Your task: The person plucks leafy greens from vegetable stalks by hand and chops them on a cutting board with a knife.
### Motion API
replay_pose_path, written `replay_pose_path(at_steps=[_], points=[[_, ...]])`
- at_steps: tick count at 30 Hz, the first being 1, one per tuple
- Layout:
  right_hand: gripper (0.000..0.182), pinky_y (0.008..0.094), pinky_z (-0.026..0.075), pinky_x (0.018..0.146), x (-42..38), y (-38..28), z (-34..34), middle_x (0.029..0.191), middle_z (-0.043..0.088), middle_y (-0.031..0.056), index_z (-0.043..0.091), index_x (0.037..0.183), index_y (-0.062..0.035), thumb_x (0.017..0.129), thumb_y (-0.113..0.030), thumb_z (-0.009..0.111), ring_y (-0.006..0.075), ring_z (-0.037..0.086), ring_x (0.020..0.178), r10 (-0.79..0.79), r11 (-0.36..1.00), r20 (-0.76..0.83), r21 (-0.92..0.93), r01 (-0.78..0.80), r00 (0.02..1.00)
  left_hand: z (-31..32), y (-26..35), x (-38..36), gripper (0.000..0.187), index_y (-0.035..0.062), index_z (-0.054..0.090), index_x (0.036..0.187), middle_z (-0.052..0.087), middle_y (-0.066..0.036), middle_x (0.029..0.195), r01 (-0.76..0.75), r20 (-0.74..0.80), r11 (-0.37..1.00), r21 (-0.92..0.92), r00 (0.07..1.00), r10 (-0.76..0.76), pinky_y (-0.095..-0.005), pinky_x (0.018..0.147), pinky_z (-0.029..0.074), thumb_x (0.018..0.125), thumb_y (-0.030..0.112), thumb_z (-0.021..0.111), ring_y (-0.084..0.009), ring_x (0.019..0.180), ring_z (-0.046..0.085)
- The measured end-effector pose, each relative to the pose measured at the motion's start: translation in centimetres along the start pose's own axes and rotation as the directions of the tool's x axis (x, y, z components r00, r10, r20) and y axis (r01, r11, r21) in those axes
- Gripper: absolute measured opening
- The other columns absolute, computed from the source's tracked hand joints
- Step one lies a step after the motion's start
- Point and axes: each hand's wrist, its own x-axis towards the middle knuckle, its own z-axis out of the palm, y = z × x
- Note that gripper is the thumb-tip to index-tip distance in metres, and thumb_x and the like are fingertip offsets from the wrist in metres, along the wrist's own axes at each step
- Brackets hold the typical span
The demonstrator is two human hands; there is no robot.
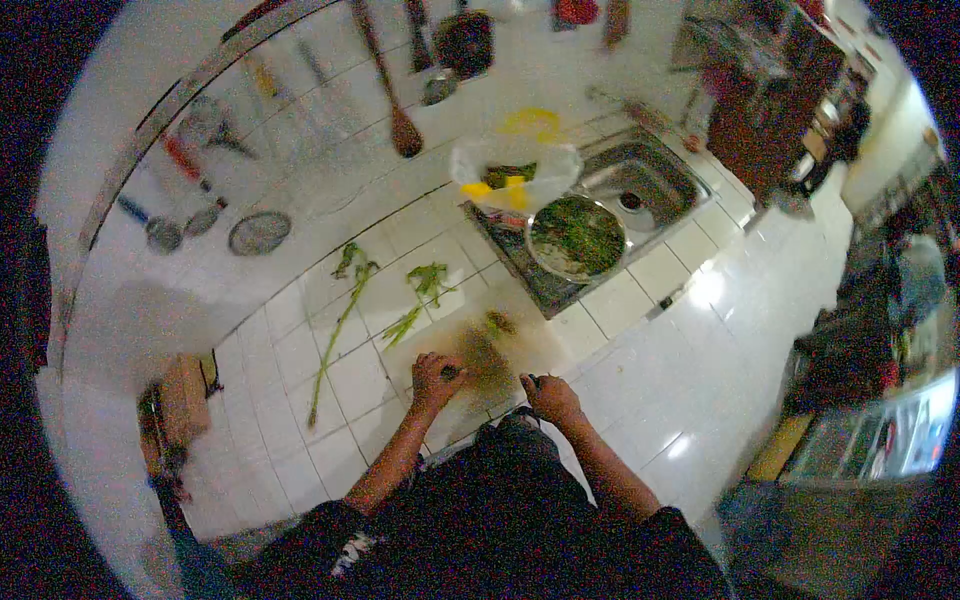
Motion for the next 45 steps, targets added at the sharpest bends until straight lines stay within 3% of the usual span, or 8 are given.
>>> replay_pose_path(at_steps=[5, 17, 23, 25, 31, 34, 38, 45], points=[[0.067, 0.051, 0.047, 0.079, -1.3, -0.1, -0.5, 0.083, 0.064, 0.0266, 0.066, 0.085, 0.0032, 0.093, -0.056, 0.035, 0.0439, 0.061, 0.085, 0.028, 0.998, 0.143, 0.045, -0.035, 0.989, 1.0, 0.4, 0.8, 0.018, 0.0137, 0.063, 0.071, 0.057, -0.005, 0.081, -0.045, -0.024, 0.999, 0.001, 0.999, 0.045, -0.0421, 0.079, 0.04, 0.065, 0.025, 0.076, -0.0272, 0.087, 0.052], [0.061, 0.0514, 0.047, 0.081, 0.5, -0.7, -0.6, 0.093, 0.065, 0.0256, 0.068, 0.096, -0.0027, 0.094, -0.054, 0.035, 0.0418, 0.062, 0.091, 0.081, 0.996, 0.08, -0.055, -0.077, 0.993, 0.0, 1.1, 1.1, 0.017, 0.0135, 0.065, 0.072, 0.059, -0.003, 0.081, -0.049, -0.088, 0.999, -0.008, 0.995, 0.048, -0.0402, 0.08, 0.041, 0.066, 0.024, 0.077, -0.0256, 0.088, 0.054], [0.063, 0.05, 0.047, 0.081, 0.1, -0.7, -1.3, 0.092, 0.064, 0.0277, 0.067, 0.091, 0.0009, 0.093, -0.054, 0.036, 0.0434, 0.061, 0.09, 0.102, 0.991, 0.124, -0.097, -0.091, 0.987, -1.4, 1.9, 2.1, 0.015, 0.0139, 0.066, 0.074, 0.06, -0.004, 0.079, 0.021, -0.011, 1.0, 0.012, 1.0, -0.021, -0.0393, 0.078, 0.044, 0.07, 0.025, 0.075, -0.0252, 0.087, 0.056], [0.065, 0.05, 0.047, 0.079, -0.2, -0.1, -1.1, 0.088, 0.064, 0.0288, 0.066, 0.087, 0.0034, 0.092, -0.056, 0.039, 0.0442, 0.061, 0.087, 0.082, 0.997, 0.058, 0.0, -0.083, 0.995, -1.4, 0.8, 2.7, 0.014, 0.014, 0.067, 0.078, 0.06, -0.004, 0.081, 0.237, -0.088, 0.966, -0.102, 0.965, -0.246, -0.0377, 0.074, 0.047, 0.072, 0.024, 0.073, -0.0249, 0.084, 0.059], [0.067, 0.0506, 0.047, 0.08, -0.2, 1.2, -1.3, 0.086, 0.064, 0.0276, 0.067, 0.086, 0.0022, 0.091, -0.058, 0.039, 0.044, 0.061, 0.087, 0.113, 0.993, 0.049, 0.027, -0.114, 0.992, -4.2, -4.0, 8.0, 0.022, 0.0149, 0.068, 0.089, 0.063, -0.005, 0.087, 0.321, -0.266, 0.929, 0.185, 0.926, -0.267, -0.0389, 0.076, 0.049, 0.07, 0.021, 0.076, -0.0261, 0.083, 0.061], [0.068, 0.0513, 0.047, 0.081, -0.5, 1.1, -1.9, 0.088, 0.065, 0.0257, 0.067, 0.088, -0.0007, 0.091, -0.061, 0.036, 0.044, 0.061, 0.089, 0.121, 0.991, 0.087, 0.04, -0.125, 0.989, -4.9, -5.7, 9.4, 0.023, 0.0151, 0.07, 0.09, 0.066, -0.005, 0.085, 0.35, -0.149, 0.881, 0.32, 0.936, -0.318, -0.0383, 0.075, 0.05, 0.069, 0.021, 0.077, -0.0257, 0.083, 0.062], [0.064, 0.0487, 0.048, 0.074, -0.2, 1.1, -2.7, 0.075, 0.064, 0.0234, 0.066, 0.083, 0.0019, 0.091, -0.057, 0.043, 0.0411, 0.063, 0.077, 0.024, 0.998, 0.031, 0.055, -0.025, 0.999, -5.3, -6.1, 9.8, 0.022, 0.0153, 0.071, 0.089, 0.067, -0.006, 0.082, 0.433, -0.023, 0.88, 0.196, 0.899, -0.438, -0.0376, 0.074, 0.051, 0.069, 0.021, 0.077, -0.0248, 0.082, 0.063], [0.062, 0.049, 0.048, 0.074, -0.1, 1.1, -4.2, 0.077, 0.064, 0.0238, 0.065, 0.085, 0.0007, 0.091, -0.056, 0.043, 0.0406, 0.063, 0.079, 0.022, 1.0, 0.064, 0.011, -0.023, 0.998, -4.4, -6.1, 9.0, 0.018, 0.0157, 0.072, 0.087, 0.069, -0.004, 0.082, 0.345, -0.223, 0.93, 0.125, 0.923, -0.312, -0.0364, 0.072, 0.05, 0.069, 0.014, 0.075, -0.0241, 0.081, 0.063]])
